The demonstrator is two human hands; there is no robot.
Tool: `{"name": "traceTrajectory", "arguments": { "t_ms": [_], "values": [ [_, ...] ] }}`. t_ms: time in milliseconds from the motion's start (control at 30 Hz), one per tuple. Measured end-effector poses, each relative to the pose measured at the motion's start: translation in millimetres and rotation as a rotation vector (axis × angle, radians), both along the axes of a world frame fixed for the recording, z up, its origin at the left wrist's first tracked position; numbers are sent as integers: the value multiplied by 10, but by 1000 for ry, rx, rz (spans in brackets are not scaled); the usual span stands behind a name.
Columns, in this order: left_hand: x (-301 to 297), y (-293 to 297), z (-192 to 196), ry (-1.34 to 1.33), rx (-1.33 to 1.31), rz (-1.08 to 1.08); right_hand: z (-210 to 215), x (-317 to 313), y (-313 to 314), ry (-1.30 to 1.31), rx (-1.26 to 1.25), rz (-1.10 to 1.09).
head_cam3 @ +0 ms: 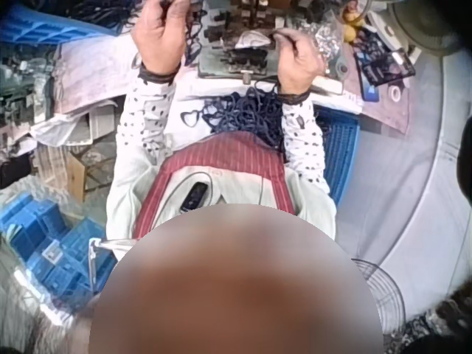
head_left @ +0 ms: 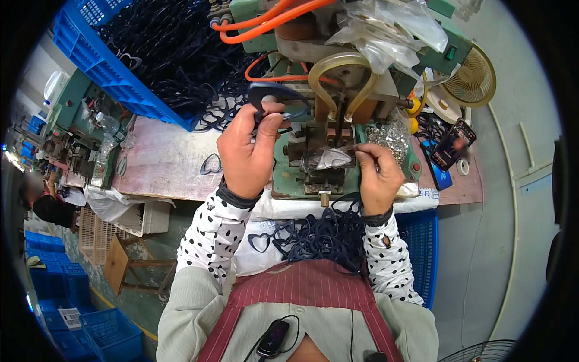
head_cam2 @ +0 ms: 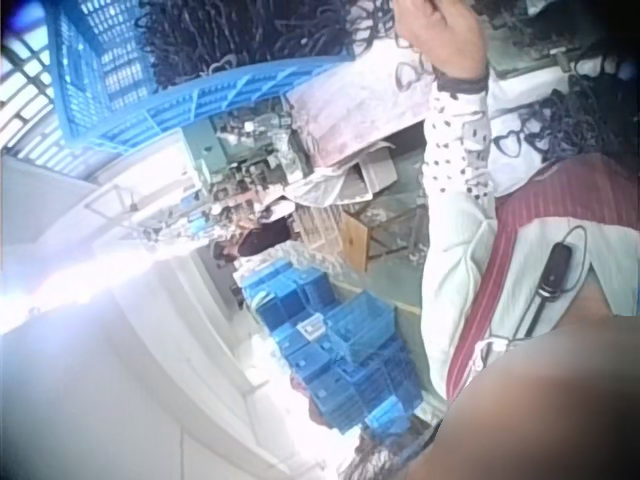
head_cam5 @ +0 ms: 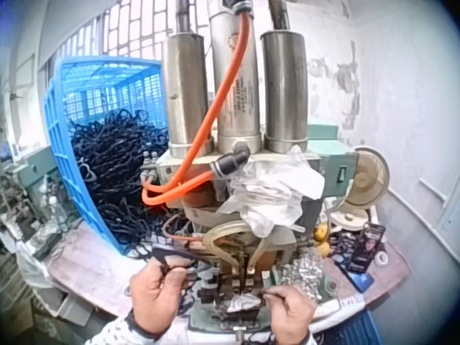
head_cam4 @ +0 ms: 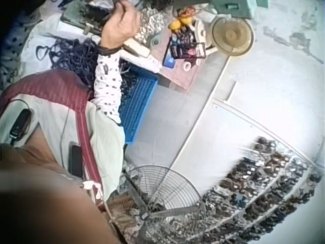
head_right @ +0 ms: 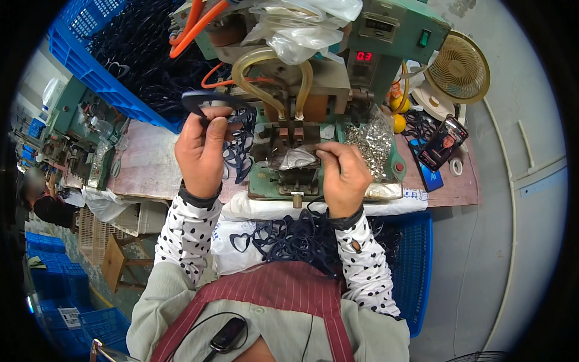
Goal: The person repeatedly picks dark blue plastic frames from a pile, places them into a press machine, and removes them after pressing. The person also handles small metallic components from a container and places them into the machine. Finished frames are set aside on the table.
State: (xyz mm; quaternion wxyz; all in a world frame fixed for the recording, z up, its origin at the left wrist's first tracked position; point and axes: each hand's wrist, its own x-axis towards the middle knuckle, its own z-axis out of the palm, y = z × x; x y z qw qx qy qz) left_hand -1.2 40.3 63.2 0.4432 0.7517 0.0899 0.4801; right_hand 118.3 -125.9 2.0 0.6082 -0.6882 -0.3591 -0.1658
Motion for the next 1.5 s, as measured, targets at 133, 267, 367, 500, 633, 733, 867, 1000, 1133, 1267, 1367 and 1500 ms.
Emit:
{"name": "traceTrajectory", "arguments": {
  "t_ms": [133,267,367,500,633,733,867,1000,1133,1267,1367,1500],
  "values": [
    [-42,-64,-5,17,-2,42,-65,-63,54,28,8,-35],
    [38,-33,14,1,-32,24,-57,-65,90,4,13,-29],
    [42,-35,19,11,-20,20,-84,-93,122,59,19,-42],
    [44,-29,-2,-11,-10,5,-55,-124,152,17,-79,-113],
    [31,-25,1,0,0,25,-41,-113,215,77,-89,-76],
    [32,-28,9,14,3,41,-88,-137,279,375,68,71],
    [-37,-43,-127,-17,244,55,-119,-128,311,420,127,91],
    [-125,-329,-398,-142,714,-325,-119,-70,253,269,18,56],
    [4,-447,-678,-79,802,-437,-178,315,-15,106,-34,-76],
    [104,-404,-786,-80,748,-526,-545,886,-555,-10,-295,-455],
    [96,-378,-770,-81,707,-567,-763,1103,-838,345,-367,-218],
    [84,-386,-778,-74,689,-562,-725,903,-944,93,-706,-302]
  ]
}}
